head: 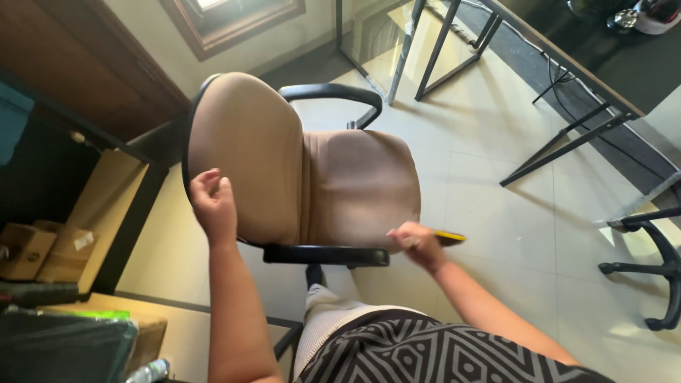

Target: Sweep the floor using a broom and a dustpan in an office or home work area.

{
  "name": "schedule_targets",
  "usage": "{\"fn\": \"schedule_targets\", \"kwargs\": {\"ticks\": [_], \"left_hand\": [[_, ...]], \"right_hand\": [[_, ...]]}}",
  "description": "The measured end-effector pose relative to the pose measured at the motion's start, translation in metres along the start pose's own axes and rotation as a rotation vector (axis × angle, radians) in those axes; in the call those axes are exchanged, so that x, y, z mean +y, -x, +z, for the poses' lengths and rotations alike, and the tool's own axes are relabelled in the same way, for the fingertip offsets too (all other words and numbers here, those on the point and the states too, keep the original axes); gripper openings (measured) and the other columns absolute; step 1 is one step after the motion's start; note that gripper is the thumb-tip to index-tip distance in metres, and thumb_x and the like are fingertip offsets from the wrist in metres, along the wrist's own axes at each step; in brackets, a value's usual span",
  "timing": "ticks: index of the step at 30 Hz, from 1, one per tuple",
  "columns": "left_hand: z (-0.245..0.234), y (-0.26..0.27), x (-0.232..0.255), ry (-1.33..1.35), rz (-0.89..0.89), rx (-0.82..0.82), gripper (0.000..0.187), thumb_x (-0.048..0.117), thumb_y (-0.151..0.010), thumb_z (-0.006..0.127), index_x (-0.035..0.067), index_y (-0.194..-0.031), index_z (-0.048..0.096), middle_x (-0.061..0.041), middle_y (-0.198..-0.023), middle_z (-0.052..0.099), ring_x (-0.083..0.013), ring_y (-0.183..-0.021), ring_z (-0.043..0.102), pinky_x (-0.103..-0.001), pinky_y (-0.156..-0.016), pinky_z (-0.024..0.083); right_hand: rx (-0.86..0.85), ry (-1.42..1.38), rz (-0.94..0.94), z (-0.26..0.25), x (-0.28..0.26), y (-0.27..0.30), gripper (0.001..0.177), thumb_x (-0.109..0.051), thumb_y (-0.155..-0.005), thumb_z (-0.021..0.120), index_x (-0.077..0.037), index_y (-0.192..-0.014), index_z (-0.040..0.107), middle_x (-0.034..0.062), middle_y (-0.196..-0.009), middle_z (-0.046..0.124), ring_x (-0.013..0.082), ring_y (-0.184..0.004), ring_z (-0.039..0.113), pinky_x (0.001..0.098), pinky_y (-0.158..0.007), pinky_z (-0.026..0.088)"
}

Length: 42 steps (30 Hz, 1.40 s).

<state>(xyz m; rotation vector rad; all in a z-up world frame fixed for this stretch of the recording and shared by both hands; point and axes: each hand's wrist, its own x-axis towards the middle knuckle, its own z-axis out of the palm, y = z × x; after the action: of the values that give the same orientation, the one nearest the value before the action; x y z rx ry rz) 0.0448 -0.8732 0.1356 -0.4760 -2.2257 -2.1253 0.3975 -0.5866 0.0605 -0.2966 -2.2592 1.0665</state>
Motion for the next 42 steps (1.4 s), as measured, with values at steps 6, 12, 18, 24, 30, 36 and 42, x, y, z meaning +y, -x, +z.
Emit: {"fn": "schedule_targets", "kwargs": {"ticks": [6,12,18,24,30,36,42], "left_hand": [[-0.044,-0.094,-0.051,-0.587,0.179,0.105,0.044,0.017,-0.092,0.079,0.006,-0.128,0.056,-0.020,-0.135,0.059,-0.0378,-0.128,0.053,-0.048,-0.106,0.044],[-0.034,-0.142,-0.043,-0.623,-0.327,-0.081,0.085,0.046,-0.077,0.081,0.011,-0.143,0.041,-0.020,-0.134,0.057,-0.0383,-0.117,0.060,-0.047,-0.097,0.048],[-0.009,-0.173,-0.050,-1.040,-0.380,-0.147,0.094,0.069,-0.079,0.076,0.008,-0.145,0.048,-0.023,-0.121,0.070,-0.0422,-0.114,0.066,-0.047,-0.100,0.049],[0.048,-0.179,-0.029,-1.111,-0.455,-0.325,0.098,0.073,-0.085,0.069,-0.002,-0.144,0.044,-0.029,-0.118,0.069,-0.0453,-0.113,0.066,-0.048,-0.097,0.052],[0.121,-0.152,-0.004,-1.126,-0.315,-0.404,0.105,0.071,-0.089,0.063,0.003,-0.161,0.026,-0.030,-0.101,0.071,-0.0475,-0.095,0.070,-0.050,-0.085,0.055],[0.198,-0.124,0.001,-1.121,-0.263,-0.534,0.114,0.070,-0.088,0.060,-0.002,-0.162,0.014,-0.024,-0.093,0.074,-0.0425,-0.089,0.072,-0.048,-0.078,0.058],[0.257,-0.115,-0.005,-0.996,-0.229,-0.550,0.117,0.064,-0.083,0.068,-0.005,-0.159,0.010,-0.026,-0.099,0.073,-0.0433,-0.095,0.070,-0.048,-0.080,0.056]], "right_hand": [[-0.624,0.031,0.136,0.120,-0.001,-0.009,0.054,-0.032,-0.076,0.087,-0.016,-0.124,0.068,0.0102,-0.095,0.070,0.0332,-0.084,0.069,0.0419,-0.076,0.057],[-0.855,0.356,0.544,0.158,0.027,-0.013,0.086,-0.028,-0.067,0.092,-0.034,-0.144,0.054,0.0092,-0.108,0.057,0.0322,-0.101,0.062,0.0418,-0.088,0.053],[-0.676,0.391,0.600,0.161,0.015,-0.004,0.069,-0.020,-0.067,0.091,-0.025,-0.129,0.062,0.0100,-0.112,0.054,0.0317,-0.105,0.061,0.0450,-0.085,0.052],[-0.500,0.468,0.629,0.134,0.056,0.007,0.068,-0.011,-0.064,0.086,-0.023,-0.128,0.063,0.0076,-0.103,0.058,0.0295,-0.099,0.063,0.0423,-0.085,0.055],[-0.304,0.567,0.643,0.070,0.136,0.006,0.074,-0.004,-0.069,0.079,-0.024,-0.138,0.059,0.0107,-0.092,0.057,0.0318,-0.089,0.063,0.0443,-0.077,0.055],[-0.129,0.675,0.777,0.003,0.245,-0.016,0.051,-0.004,-0.088,0.067,-0.029,-0.133,0.064,0.0113,-0.096,0.066,0.0319,-0.090,0.067,0.0448,-0.080,0.055],[-0.113,0.499,1.253,-0.044,0.285,-0.072,0.034,-0.022,-0.106,0.050,-0.033,-0.136,0.063,0.0130,-0.119,0.071,0.0324,-0.106,0.068,0.0449,-0.093,0.053]]}}
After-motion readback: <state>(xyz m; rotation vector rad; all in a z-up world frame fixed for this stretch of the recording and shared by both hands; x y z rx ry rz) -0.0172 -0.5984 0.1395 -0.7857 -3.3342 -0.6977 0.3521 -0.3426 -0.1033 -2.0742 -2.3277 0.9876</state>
